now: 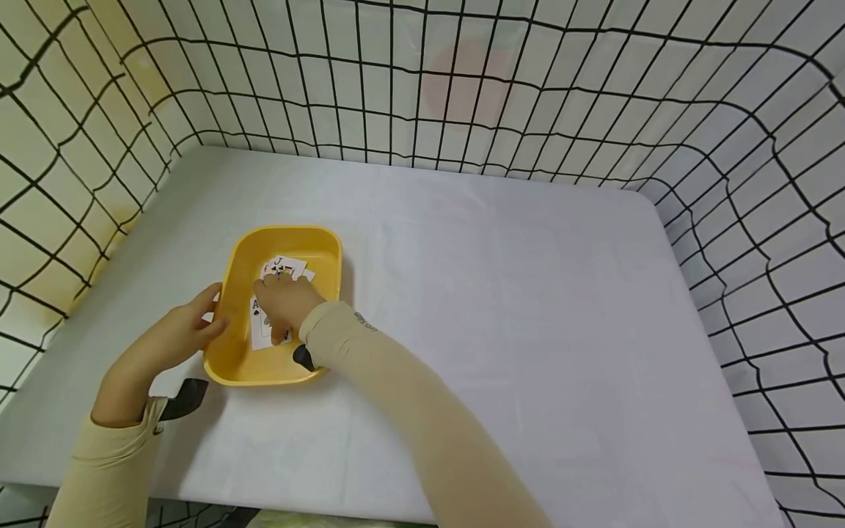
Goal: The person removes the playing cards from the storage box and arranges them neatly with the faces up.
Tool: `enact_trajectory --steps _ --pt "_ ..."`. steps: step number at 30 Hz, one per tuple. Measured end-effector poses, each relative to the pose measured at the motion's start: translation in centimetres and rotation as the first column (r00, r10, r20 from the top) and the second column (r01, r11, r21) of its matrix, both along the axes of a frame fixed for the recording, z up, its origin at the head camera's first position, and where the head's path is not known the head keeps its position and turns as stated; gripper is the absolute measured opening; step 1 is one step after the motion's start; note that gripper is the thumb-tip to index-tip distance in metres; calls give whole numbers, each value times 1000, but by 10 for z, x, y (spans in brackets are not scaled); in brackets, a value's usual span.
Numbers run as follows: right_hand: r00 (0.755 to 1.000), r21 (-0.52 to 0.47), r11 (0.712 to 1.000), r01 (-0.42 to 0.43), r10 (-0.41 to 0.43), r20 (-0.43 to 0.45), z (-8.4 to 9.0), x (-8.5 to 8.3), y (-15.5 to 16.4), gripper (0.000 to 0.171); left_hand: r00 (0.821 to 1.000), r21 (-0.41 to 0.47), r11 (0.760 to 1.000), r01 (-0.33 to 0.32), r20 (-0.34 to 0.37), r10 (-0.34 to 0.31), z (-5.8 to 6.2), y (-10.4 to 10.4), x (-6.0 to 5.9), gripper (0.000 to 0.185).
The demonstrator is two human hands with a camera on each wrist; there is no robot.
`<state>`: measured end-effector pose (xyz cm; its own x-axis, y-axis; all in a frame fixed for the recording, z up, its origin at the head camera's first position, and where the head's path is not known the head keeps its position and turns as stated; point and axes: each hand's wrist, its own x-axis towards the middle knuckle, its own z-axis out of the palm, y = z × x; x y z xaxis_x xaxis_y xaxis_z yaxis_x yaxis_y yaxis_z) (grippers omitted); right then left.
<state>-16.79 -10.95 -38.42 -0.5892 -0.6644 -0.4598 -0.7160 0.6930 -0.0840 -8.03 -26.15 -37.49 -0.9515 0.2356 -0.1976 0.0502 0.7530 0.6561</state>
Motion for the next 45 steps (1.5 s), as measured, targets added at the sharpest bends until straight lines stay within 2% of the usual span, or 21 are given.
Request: enact_trajectory --steps 6,11,14,18,21,23,26,28,31,34,37,39,41,43,45 --pt "996 16 1000 -20 22 -88 -1 3 3 88 1000 14 1000 -2 13 2 1 2 -1 52" --pt "995 -21 1000 21 -23 -101 -1 1 5 77 1000 16 1000 -3 18 3 2 3 -1 52" --pt "997 -82 995 59 -63 -54 1 -3 5 66 1000 8 1000 -7 22 7 2 3 0 54" --pt "986 -225 965 134 -108 125 10 -12 10 42 1000 -1 1000 -11 22 11 3 2 0 51" --pt "952 -347 914 212 -114 284 21 -21 22 35 1000 -7 1000 -16 25 16 4 3 -1 49" --pt "918 -433 860 271 -95 386 28 -26 33 35 999 -8 1000 -20 29 20 4 4 -1 48" --pt "880 -534 776 335 -54 472 38 -37 55 39 999 -17 1000 -24 42 25 4 4 0 50" --pt "854 -586 710 391 -41 519 43 -45 71 40 999 -21 999 -26 47 27 4 5 0 52" --pt "837 -631 623 462 -70 543 47 -60 99 43 998 -24 999 -30 57 31 3 5 -1 56" --pt "809 -643 543 540 -123 575 42 -74 130 44 998 -21 999 -32 58 33 3 6 -1 57" --pt "758 -610 490 623 -186 625 29 -85 159 44 998 -12 999 -31 54 31 3 5 -1 53" --pt "726 -574 479 664 -231 648 16 -90 172 44 998 -9 1000 -28 50 29 2 5 -1 50" --pt "702 -535 492 687 -261 662 3 -93 181 44 999 -7 1000 -26 41 26 2 5 -1 47" --pt "704 -502 531 682 -291 648 -9 -93 185 43 999 -14 1000 -24 35 25 2 5 -1 46" --pt "722 -476 578 663 -327 610 -20 -92 187 43 999 -16 1000 -18 32 19 1 5 -1 47"
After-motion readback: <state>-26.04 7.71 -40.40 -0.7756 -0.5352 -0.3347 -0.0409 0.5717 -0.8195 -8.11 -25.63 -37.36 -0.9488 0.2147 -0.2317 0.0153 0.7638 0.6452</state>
